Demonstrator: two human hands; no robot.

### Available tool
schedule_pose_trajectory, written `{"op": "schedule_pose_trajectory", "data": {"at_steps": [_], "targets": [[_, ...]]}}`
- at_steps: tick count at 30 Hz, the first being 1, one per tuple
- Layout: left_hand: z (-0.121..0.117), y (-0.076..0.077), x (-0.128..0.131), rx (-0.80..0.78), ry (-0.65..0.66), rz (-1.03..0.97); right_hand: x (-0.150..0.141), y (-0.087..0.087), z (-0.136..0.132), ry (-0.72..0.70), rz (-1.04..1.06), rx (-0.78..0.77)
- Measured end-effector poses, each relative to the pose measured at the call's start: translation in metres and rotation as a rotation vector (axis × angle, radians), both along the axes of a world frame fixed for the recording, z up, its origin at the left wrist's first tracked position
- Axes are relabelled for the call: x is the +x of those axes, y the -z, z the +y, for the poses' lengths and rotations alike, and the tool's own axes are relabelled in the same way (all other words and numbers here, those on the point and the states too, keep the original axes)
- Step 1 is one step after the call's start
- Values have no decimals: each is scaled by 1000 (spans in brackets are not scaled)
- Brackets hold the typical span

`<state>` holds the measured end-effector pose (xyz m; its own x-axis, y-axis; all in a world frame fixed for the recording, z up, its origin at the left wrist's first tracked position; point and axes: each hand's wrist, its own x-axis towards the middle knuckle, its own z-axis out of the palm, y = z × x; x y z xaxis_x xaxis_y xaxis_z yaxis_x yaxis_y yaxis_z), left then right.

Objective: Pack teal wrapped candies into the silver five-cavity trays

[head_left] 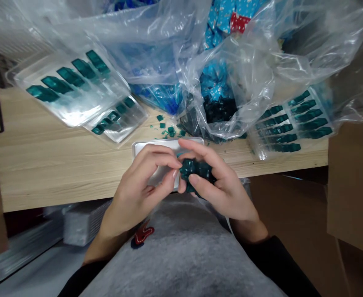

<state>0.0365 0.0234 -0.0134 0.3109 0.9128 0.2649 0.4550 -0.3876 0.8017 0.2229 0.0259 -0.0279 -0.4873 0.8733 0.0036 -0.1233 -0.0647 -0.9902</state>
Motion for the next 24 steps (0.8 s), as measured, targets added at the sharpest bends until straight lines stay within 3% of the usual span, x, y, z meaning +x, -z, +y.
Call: {"op": "schedule_pose_trajectory", "data": {"at_steps": [6, 10, 16, 20, 24], "targets": [[-1, -2, -2, 8, 4, 28, -2, -5, 0, 1, -204, 265], [-2, -3, -5, -20, 8, 18, -4, -7, 2, -56, -179, 295], [-3, -6, 3, 52, -77, 93, -7, -9, 3, -51, -175, 147], [-3, 1, 11, 180, -205, 96, -12, -4, 2, 1, 12, -126], [-6, 8, 12, 163, -286, 20, -19, 0, 2, -45, 219, -349]]}}
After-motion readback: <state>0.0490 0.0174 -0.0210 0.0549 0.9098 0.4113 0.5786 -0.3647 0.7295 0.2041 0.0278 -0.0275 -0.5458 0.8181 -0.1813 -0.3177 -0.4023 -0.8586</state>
